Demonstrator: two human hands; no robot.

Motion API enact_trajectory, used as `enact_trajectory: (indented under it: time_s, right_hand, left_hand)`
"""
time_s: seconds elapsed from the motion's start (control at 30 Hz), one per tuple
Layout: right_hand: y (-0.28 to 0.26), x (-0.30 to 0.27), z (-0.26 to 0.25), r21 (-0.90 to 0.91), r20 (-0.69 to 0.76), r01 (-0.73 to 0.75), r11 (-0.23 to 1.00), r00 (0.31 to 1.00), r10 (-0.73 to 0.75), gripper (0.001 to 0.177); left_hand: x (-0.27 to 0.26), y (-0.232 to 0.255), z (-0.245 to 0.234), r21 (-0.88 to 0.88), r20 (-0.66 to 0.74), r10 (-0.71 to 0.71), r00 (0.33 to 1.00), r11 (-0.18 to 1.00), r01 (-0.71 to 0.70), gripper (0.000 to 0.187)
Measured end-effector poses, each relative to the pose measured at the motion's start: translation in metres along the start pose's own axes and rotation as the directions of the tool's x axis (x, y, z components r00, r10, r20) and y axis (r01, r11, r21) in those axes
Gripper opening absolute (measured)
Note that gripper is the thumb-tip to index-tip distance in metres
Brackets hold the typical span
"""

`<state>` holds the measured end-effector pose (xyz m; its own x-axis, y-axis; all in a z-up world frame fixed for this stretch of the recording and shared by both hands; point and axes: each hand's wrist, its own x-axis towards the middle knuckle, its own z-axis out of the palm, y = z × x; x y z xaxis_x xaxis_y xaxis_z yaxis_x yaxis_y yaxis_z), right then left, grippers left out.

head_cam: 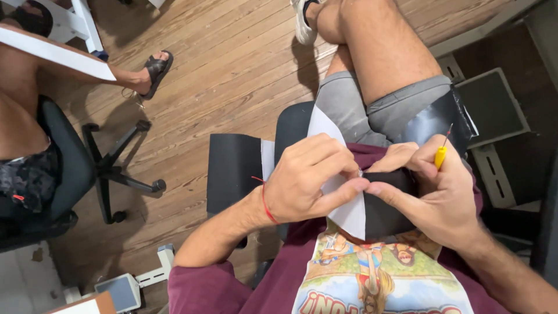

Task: Trimming edges and peeling backing from a leather piece using a small hand tool

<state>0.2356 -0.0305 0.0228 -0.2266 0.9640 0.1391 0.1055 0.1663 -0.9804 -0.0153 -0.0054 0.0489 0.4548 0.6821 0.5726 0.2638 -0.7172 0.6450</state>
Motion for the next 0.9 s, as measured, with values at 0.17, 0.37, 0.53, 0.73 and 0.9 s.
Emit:
enact_trajectory:
  time_s: [0.17, 0.37, 0.53, 0.73, 0.9]
  right_hand:
    - [-0.010, 0.006, 0.000, -0.103, 0.035, 0.083, 0.991, 0.996, -0.080, 0.071]
    - [-0.013, 0.007, 0.001, 0.115, 0.062, 0.054, 0.992, 0.996, -0.062, 0.056]
    - [-0.013, 0.007, 0.002, 0.452, 0.116, -0.093, 0.887, 0.992, 0.044, 0.048]
    - [0.002, 0.009, -0.006, 0.447, 0.154, -0.137, 0.884, 0.985, 0.075, 0.048]
    - [-0.005, 0.015, -0.003, 0.025, 0.078, 0.098, 0.995, 0.992, -0.099, 0.038]
  left_hand:
    - [-0.001, -0.002, 0.001, -0.122, 0.154, -0.094, 0.983, 0.986, 0.114, 0.017]
    - [-0.009, -0.010, 0.005, -0.354, 0.127, -0.048, 0.991, 0.931, 0.091, 0.013]
    - [-0.015, -0.008, 0.016, -0.369, 0.070, -0.086, 0.994, 0.923, 0.106, 0.016]
    - [-0.022, -0.007, 0.028, -0.498, 0.045, -0.162, 0.986, 0.851, 0.163, 0.014]
    - [-0.024, -0.004, 0.030, -0.449, -0.002, -0.157, 0.988, 0.882, 0.139, 0.015]
